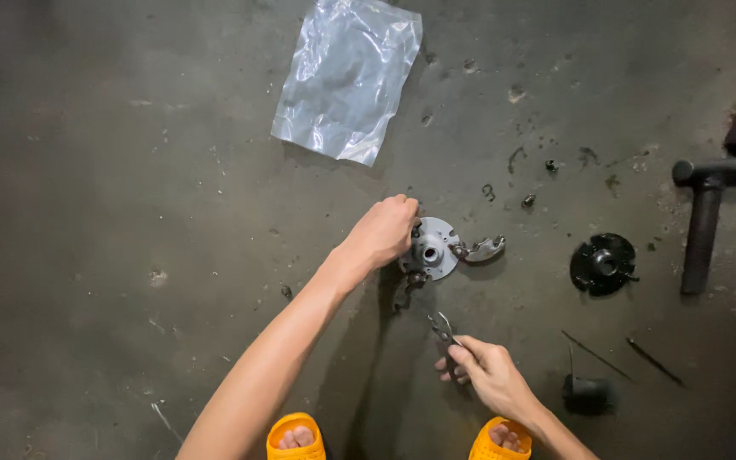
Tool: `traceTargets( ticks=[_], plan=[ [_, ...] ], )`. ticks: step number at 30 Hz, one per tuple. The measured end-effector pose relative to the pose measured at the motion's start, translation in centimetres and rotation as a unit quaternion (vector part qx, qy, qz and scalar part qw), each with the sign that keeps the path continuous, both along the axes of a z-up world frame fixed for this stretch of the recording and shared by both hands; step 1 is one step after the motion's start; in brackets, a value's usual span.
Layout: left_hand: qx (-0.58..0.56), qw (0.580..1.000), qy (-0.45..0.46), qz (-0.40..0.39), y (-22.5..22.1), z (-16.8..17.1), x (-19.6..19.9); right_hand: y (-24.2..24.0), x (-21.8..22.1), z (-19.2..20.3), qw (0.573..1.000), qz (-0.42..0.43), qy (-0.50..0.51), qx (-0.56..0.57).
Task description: Assembling or disassembling a centrifugal clutch assembly using pliers to manipulate springs and clips on the floor
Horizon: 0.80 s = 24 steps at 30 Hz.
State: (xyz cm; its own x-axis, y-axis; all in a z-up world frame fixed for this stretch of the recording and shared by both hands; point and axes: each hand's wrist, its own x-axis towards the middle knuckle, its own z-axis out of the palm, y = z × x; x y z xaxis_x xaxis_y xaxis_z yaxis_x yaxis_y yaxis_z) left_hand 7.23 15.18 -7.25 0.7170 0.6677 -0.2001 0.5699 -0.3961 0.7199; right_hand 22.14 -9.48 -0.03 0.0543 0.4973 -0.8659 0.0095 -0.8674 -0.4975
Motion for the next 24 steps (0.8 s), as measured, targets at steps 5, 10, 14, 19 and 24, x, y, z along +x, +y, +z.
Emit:
traceTargets(
  ticks=[5, 10, 14, 19, 24],
  plan=[
    [-0.022, 1.000, 0.022, -0.004, 0.4, 2.0, 0.0, 1.4, 0.1, 0.8, 0.999, 0.034, -0.009, 0.013],
    [-0.025, 0.996, -0.062, 0.054, -0.7, 1.6, -1.1, 3.9, 1.2, 0.1, 0.997, -0.001, 0.007, 0.082],
    [-0.100, 0.978, -0.120, 0.137, -2.6, 2.2, -2.4, 10.2, 2.9, 1.4, 0.995, 0.046, -0.024, 0.080],
    [-0.120, 0.953, -0.183, 0.211, -4.4, 1.4, -2.4, 17.4, 3.8, 2.7, 0.994, 0.097, 0.049, -0.010],
    [-0.090, 0.940, -0.254, 0.208, -4.9, -0.1, -3.0, 20.5, 3.0, 4.5, 0.990, 0.120, 0.040, -0.064]
  ],
)
